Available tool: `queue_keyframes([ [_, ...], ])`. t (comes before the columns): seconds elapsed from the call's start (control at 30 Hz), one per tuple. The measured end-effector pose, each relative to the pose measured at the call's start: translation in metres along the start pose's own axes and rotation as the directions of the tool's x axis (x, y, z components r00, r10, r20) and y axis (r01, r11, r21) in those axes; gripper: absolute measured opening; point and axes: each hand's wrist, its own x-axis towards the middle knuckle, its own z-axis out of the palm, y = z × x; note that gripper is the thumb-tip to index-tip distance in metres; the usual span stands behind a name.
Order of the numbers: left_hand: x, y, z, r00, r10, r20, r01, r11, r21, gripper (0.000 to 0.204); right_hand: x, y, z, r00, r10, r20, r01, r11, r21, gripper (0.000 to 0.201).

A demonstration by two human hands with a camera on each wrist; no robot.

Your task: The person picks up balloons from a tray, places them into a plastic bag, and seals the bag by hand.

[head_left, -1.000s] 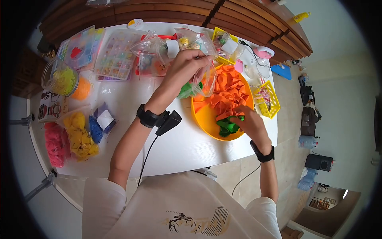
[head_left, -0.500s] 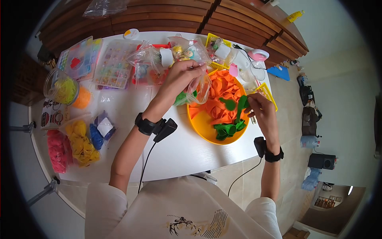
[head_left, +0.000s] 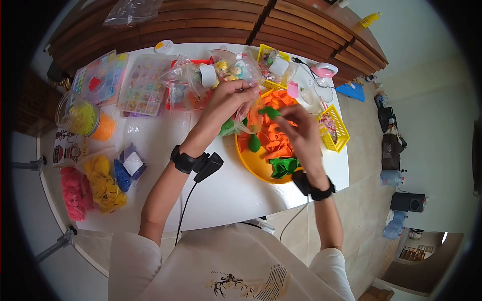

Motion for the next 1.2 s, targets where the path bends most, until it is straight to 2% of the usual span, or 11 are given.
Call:
queue_keyframes([
  [0.17,0.000,-0.004,-0.002,1.000,0.009,-0.025,-0.010,1.000,-0.009,0.031,0.010,0.014,0.051,0.981,-0.136,0.137,0.146,0.987,-0.065,0.009],
  [0.27,-0.005,0.008,0.001,0.999,-0.043,-0.028,0.043,0.999,0.011,0.031,0.013,0.010,0.042,0.888,0.049,0.457,0.172,0.887,-0.429,0.014],
  [0.33,-0.006,0.011,0.002,0.998,-0.039,-0.045,0.039,0.999,-0.003,0.032,0.007,0.002,0.032,0.894,-0.366,0.260,0.428,0.870,-0.244,0.028],
  [0.47,-0.002,0.008,0.000,0.997,-0.029,-0.073,0.029,1.000,0.003,0.034,-0.004,-0.010,0.011,1.000,0.011,-0.008,-0.013,0.930,-0.368,0.015],
  [0.57,-0.003,0.008,0.000,0.998,-0.004,-0.055,0.003,1.000,-0.009,0.034,-0.009,0.006,0.012,0.927,0.325,0.186,-0.167,0.804,-0.571,0.020],
  [0.73,-0.004,0.007,0.003,0.999,-0.021,-0.042,0.021,1.000,-0.002,0.035,-0.016,0.056,0.028,0.967,0.018,0.255,0.184,0.641,-0.745,0.019],
  [0.8,-0.006,0.007,0.002,0.999,-0.027,-0.044,0.027,1.000,-0.004,0.035,-0.015,0.043,0.017,0.960,0.242,0.143,-0.132,0.837,-0.530,0.016],
  [0.87,-0.005,0.008,0.001,0.998,-0.034,-0.049,0.035,0.999,0.011,0.035,-0.014,0.020,0.003,0.952,0.276,0.134,-0.198,0.886,-0.419,0.013],
  [0.93,-0.004,0.007,0.001,0.999,-0.020,-0.044,0.020,1.000,0.006,0.034,-0.010,0.006,-0.011,0.995,-0.063,0.083,0.100,0.802,-0.589,0.012],
  [1.0,-0.002,0.003,0.000,0.999,-0.008,-0.035,0.009,1.000,0.005,0.034,-0.006,-0.016,-0.013,0.998,0.024,0.050,0.011,0.805,-0.593,0.015],
  [1.2,-0.004,0.003,0.006,0.999,-0.042,-0.006,0.041,0.999,-0.018,0.029,0.020,0.006,0.039,0.953,-0.229,0.198,0.298,0.821,-0.487,0.019],
])
